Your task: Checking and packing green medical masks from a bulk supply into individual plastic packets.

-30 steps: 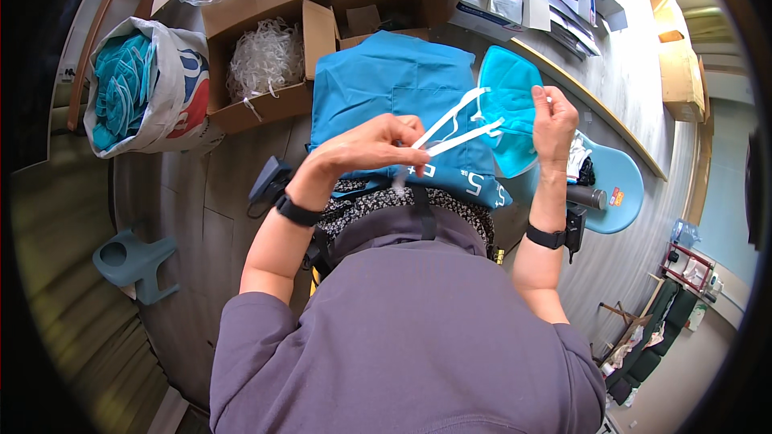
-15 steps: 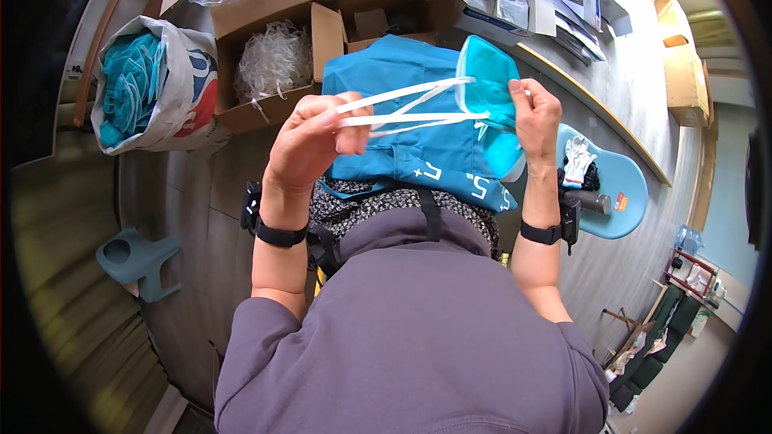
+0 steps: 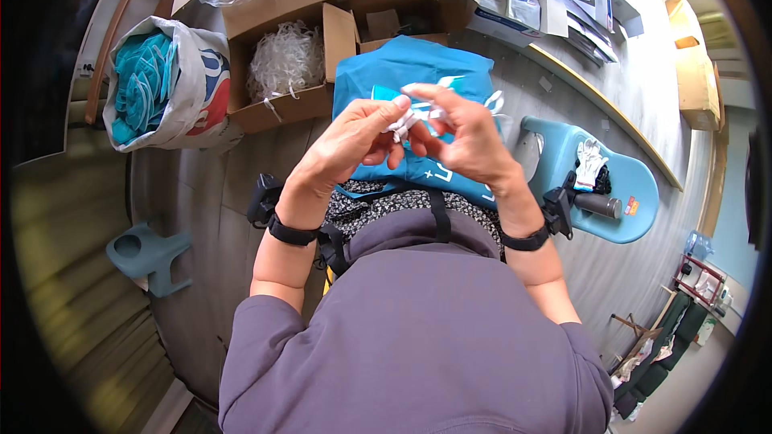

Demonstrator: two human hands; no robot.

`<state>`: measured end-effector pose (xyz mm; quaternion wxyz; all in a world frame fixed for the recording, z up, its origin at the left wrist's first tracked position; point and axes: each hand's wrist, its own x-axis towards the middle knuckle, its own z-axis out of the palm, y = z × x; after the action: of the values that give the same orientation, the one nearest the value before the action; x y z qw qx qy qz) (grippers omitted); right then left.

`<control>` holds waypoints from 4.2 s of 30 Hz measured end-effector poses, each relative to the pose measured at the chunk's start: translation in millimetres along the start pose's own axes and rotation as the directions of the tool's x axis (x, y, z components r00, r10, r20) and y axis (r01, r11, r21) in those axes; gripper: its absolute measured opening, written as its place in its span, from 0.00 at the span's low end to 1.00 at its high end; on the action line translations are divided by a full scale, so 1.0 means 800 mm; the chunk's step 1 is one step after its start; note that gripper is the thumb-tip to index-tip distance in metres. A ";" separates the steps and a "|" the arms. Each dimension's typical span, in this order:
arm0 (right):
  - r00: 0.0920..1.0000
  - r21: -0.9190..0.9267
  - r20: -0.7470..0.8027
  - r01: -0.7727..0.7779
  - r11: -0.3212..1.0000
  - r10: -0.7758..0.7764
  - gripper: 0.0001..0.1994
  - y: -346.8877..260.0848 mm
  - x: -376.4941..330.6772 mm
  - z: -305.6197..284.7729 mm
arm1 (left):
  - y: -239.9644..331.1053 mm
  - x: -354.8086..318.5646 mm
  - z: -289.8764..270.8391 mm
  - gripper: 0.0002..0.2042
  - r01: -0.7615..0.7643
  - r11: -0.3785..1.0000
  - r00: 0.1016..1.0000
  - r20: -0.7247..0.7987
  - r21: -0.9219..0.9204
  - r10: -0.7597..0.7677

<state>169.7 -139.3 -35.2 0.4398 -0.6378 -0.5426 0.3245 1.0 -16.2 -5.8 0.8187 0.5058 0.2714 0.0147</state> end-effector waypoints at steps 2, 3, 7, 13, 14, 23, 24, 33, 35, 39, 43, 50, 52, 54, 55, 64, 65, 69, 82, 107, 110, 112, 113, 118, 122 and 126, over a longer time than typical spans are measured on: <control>1.000 0.094 -0.017 0.001 0.996 0.001 0.17 0.015 0.000 0.018 | 0.002 -0.002 0.007 0.22 0.001 0.999 0.999 0.036 0.035 -0.002; 0.997 0.092 -0.055 0.056 0.994 -0.051 0.14 0.022 0.004 0.024 | -0.002 -0.002 0.010 0.21 -0.027 0.997 0.999 0.048 0.066 0.024; 0.963 0.570 -0.199 -0.037 0.821 0.182 0.06 0.028 0.001 0.024 | -0.014 -0.005 0.011 0.17 -0.007 0.998 1.000 0.005 0.059 0.006; 0.858 0.957 0.084 -0.212 0.199 0.506 0.07 0.027 -0.014 -0.001 | -0.051 0.034 0.039 0.17 -0.051 0.996 0.999 0.004 0.079 0.051; 0.845 0.973 0.226 -0.219 -0.072 0.484 0.07 0.045 -0.016 -0.008 | -0.063 0.042 0.045 0.17 -0.094 0.993 0.996 0.005 0.069 0.094; 0.651 0.998 -0.017 0.061 -0.030 0.759 0.05 0.097 -0.018 -0.071 | -0.072 0.028 0.083 0.18 0.028 1.000 0.999 0.042 0.000 -0.028; 0.609 0.997 -0.048 0.075 0.003 0.792 0.05 0.094 -0.014 -0.073 | -0.070 0.024 0.083 0.18 0.030 0.999 0.999 0.041 0.019 -0.031; 0.473 0.960 -0.277 0.164 0.225 0.837 0.04 0.172 -0.036 -0.148 | -0.070 -0.029 0.065 0.18 0.090 0.981 0.991 0.087 0.172 -0.106; 0.411 0.952 -0.303 0.173 0.252 0.860 0.04 0.162 -0.044 -0.150 | -0.079 -0.028 0.065 0.17 0.128 0.990 0.984 0.121 0.052 -0.134; 0.811 0.984 -0.110 0.006 0.181 0.575 0.08 0.083 -0.031 -0.086 | -0.088 0.013 0.059 0.13 0.187 0.960 0.970 0.192 -0.208 -0.148; 0.903 0.972 -0.027 -0.076 0.221 0.430 0.10 0.052 -0.025 -0.068 | -0.079 0.058 0.046 0.08 0.137 0.857 0.985 0.161 -0.496 -0.065; 0.892 0.959 -0.100 -0.032 0.283 0.442 0.11 0.053 -0.030 -0.072 | -0.069 0.129 -0.012 0.12 0.122 0.833 0.981 -0.062 -0.540 -0.183; 0.897 0.961 -0.110 -0.014 0.276 0.428 0.11 0.054 -0.031 -0.074 | -0.062 0.156 -0.035 0.12 0.090 0.851 0.974 -0.131 -0.518 -0.183; 0.896 0.957 -0.115 -0.016 0.291 0.429 0.11 0.058 -0.029 -0.074 | -0.045 0.194 -0.063 0.11 0.014 0.883 0.972 -0.202 -0.470 -0.123; 0.891 0.954 -0.122 -0.016 0.300 0.437 0.11 0.058 -0.027 -0.073 | -0.034 0.211 -0.075 0.14 -0.040 0.905 0.968 -0.243 -0.424 -0.071; 0.938 0.895 -0.030 -0.128 0.426 0.345 0.11 0.035 -0.017 -0.058 | -0.024 0.188 -0.061 0.39 0.191 0.964 0.981 -0.058 0.183 -0.183; 0.952 0.871 0.038 -0.180 0.457 0.303 0.10 0.036 -0.018 -0.054 | -0.029 0.178 -0.054 0.41 0.207 0.962 0.978 -0.012 0.177 -0.208; 0.949 0.629 0.214 -0.315 0.710 0.231 0.08 0.003 -0.008 -0.018 | -0.042 0.136 -0.039 0.42 0.099 0.943 0.992 0.044 0.317 -0.119; 0.829 0.064 0.530 0.173 0.983 -0.181 0.12 -0.006 -0.062 0.043 | -0.117 0.095 -0.053 0.10 0.072 0.933 0.935 -0.350 0.352 0.060; 0.983 -0.416 -0.132 -0.175 0.892 0.131 0.03 0.053 -0.088 0.011 | -0.124 0.057 0.021 0.10 -0.155 0.655 0.740 -0.353 0.739 0.573; 0.966 -0.254 -0.217 -0.195 0.947 0.141 0.03 0.047 -0.081 0.011 | -0.114 0.048 0.038 0.15 0.081 0.833 0.853 -0.470 0.547 0.226; 0.984 -0.229 -0.178 -0.049 0.972 0.008 0.04 0.056 -0.073 0.016 | -0.130 0.054 0.031 0.17 0.174 0.757 0.915 -0.388 0.630 0.113; 0.990 -0.216 -0.137 -0.009 0.976 -0.022 0.05 0.062 -0.072 0.020 | -0.137 0.054 0.030 0.17 0.168 0.794 0.933 -0.354 0.584 0.063; 0.998 -0.120 -0.050 -0.053 0.991 0.048 0.05 0.089 -0.074 0.020 | -0.152 0.048 0.037 0.16 0.048 0.943 0.942 -0.329 0.330 0.068; 0.980 0.087 -0.137 -0.132 0.987 0.143 0.04 0.076 -0.076 0.011 | -0.143 0.046 0.043 0.09 0.175 0.949 0.972 -0.201 0.263 -0.123; 0.939 0.171 -0.293 -0.131 0.977 0.178 0.06 0.092 -0.075 0.003 | -0.134 0.041 0.057 0.12 0.062 0.959 0.993 -0.114 0.278 -0.031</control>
<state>185.9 -199.3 -107.2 0.5381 -0.6867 -0.3902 0.2945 23.0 -96.4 -93.4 0.7228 0.6087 0.3268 -0.0156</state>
